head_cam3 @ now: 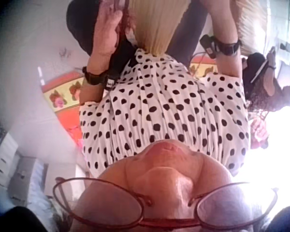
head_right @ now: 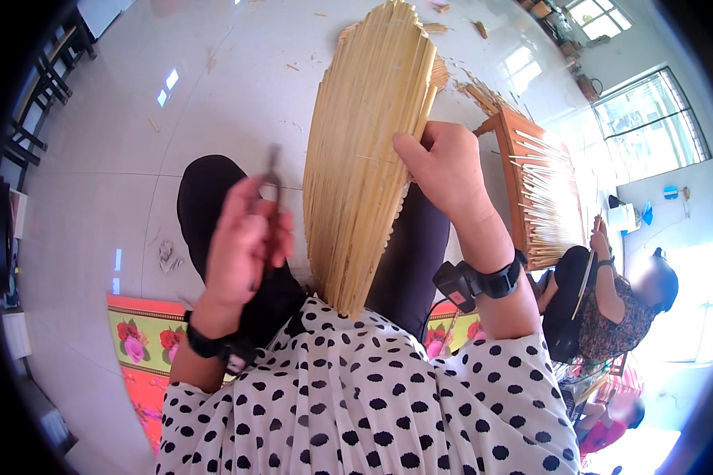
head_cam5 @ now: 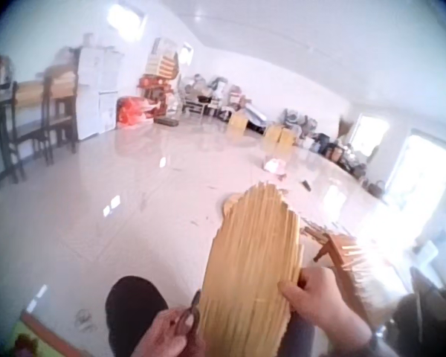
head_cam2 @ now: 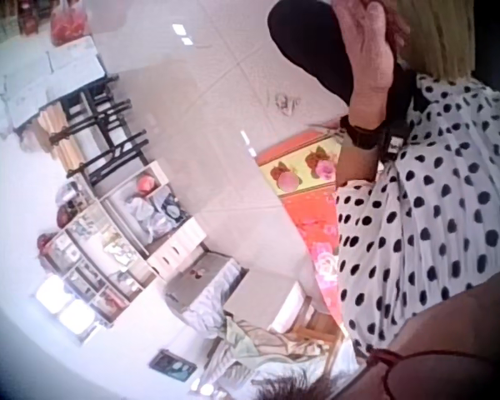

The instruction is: The person sits on the floor and weaves a large, fan-shaped bamboo mat using a needle and white thread. They repeatedly pass the needle through the bamboo strips to secure them, occasionally using pliers to cut the thread.

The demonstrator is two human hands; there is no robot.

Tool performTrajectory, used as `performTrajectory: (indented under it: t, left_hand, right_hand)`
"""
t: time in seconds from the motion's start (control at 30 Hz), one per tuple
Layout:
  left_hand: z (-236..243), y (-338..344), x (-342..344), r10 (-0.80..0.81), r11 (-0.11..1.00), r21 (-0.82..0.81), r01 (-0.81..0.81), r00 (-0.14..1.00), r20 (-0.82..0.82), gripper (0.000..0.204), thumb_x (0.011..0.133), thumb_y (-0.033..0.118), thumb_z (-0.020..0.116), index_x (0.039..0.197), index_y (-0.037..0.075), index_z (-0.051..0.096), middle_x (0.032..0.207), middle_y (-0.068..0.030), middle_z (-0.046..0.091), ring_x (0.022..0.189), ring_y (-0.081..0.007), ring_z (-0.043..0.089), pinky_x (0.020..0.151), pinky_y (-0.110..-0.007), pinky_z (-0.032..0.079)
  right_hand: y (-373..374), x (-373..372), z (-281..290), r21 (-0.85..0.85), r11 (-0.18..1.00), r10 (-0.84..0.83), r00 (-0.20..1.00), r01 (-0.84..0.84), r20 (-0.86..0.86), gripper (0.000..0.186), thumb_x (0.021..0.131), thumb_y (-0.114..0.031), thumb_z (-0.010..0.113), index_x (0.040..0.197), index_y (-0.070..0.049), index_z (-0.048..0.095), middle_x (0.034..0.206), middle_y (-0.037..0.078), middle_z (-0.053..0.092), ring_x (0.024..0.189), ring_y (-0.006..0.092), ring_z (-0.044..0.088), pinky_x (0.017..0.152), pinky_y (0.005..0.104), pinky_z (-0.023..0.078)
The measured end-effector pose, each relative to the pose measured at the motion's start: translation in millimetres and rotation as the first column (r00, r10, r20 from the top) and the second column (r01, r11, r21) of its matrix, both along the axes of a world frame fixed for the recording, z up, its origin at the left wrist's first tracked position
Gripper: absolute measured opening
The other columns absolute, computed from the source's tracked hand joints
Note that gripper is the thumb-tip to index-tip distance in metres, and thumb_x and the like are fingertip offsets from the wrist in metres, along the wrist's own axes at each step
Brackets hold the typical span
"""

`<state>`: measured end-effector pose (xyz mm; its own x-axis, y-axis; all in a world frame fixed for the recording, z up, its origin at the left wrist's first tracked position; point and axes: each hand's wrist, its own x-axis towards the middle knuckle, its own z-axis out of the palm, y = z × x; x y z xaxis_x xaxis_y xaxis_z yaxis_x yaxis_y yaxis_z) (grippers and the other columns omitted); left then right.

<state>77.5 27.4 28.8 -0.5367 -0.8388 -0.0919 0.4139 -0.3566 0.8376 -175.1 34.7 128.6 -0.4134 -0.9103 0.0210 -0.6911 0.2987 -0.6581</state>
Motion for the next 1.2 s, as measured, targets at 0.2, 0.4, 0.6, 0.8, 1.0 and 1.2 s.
performTrajectory:
  t: [0.2,0.4,0.6,0.8,1.0,1.2]
  left_hand:
    - [-33.2,7.2,-53.4,-0.038,0.826,-0.542,0.157,0.974,0.224,0.013,0.093,0.013,0.057,0.091,0.001,0.053,0.101,-0.0092,0.054,0.082,-0.0162,0.053,0.074,-0.026,0.044]
    - [-24.6,9.3,-73.0,0.062,0.742,-0.658,0.129,0.964,0.260,0.016,0.089,0.012,0.063,0.092,-0.002,0.057,0.111,-0.0190,0.047,0.097,-0.0331,0.052,0.087,-0.037,0.045]
    - [-21.5,12.2,-78.0,0.110,0.697,-0.708,0.112,0.959,0.260,0.016,0.088,0.012,0.064,0.089,-0.002,0.057,0.112,-0.0214,0.048,0.100,-0.0373,0.053,0.089,-0.040,0.046]
    - [-20.5,12.1,-79.0,0.139,0.694,-0.716,0.076,0.962,0.236,0.016,0.087,0.011,0.065,0.088,-0.002,0.057,0.109,-0.0212,0.048,0.096,-0.0374,0.054,0.085,-0.040,0.046]
    - [-21.1,14.2,-78.1,0.134,0.703,-0.707,0.073,0.963,0.233,0.015,0.085,0.010,0.065,0.089,-0.003,0.057,0.108,-0.0210,0.048,0.094,-0.0374,0.053,0.084,-0.040,0.046]
    - [-16.8,15.7,-79.7,0.177,0.684,-0.729,0.031,0.962,0.207,0.016,0.085,0.010,0.065,0.090,-0.004,0.058,0.110,-0.0225,0.048,0.096,-0.0382,0.054,0.084,-0.041,0.046]
  right_hand:
    - [1.2,-7.9,-8.1,-0.031,0.999,-0.009,0.999,0.010,0.041,0.034,0.083,-0.024,0.062,0.079,0.009,0.066,0.060,0.009,0.063,0.056,0.0113,0.060,0.057,0.0283,0.049]
    - [5.7,-11.7,-9.8,-0.027,1.000,0.016,0.997,-0.014,0.079,0.033,0.084,-0.024,0.061,0.082,0.009,0.067,0.060,0.009,0.063,0.057,0.0097,0.059,0.058,0.0280,0.049]
    - [8.4,-11.1,-10.9,-0.030,0.999,0.025,0.993,-0.021,0.115,0.033,0.084,-0.023,0.061,0.084,0.009,0.067,0.061,0.009,0.064,0.057,0.0088,0.059,0.057,0.0277,0.049]
    - [6.9,-8.8,-10.0,-0.020,1.000,0.024,0.994,-0.022,0.105,0.032,0.082,-0.023,0.061,0.081,0.009,0.067,0.060,0.009,0.063,0.057,0.0094,0.059,0.057,0.0282,0.049]
    - [6.0,-7.4,-10.0,-0.013,1.000,0.015,0.997,-0.014,0.074,0.034,0.081,-0.024,0.061,0.078,0.009,0.066,0.059,0.010,0.062,0.055,0.0113,0.059,0.057,0.0294,0.049]
    - [6.4,-6.4,-9.6,-0.011,1.000,0.003,0.998,-0.002,0.059,0.035,0.080,-0.025,0.061,0.078,0.009,0.066,0.059,0.011,0.062,0.054,0.0123,0.059,0.057,0.0301,0.049]
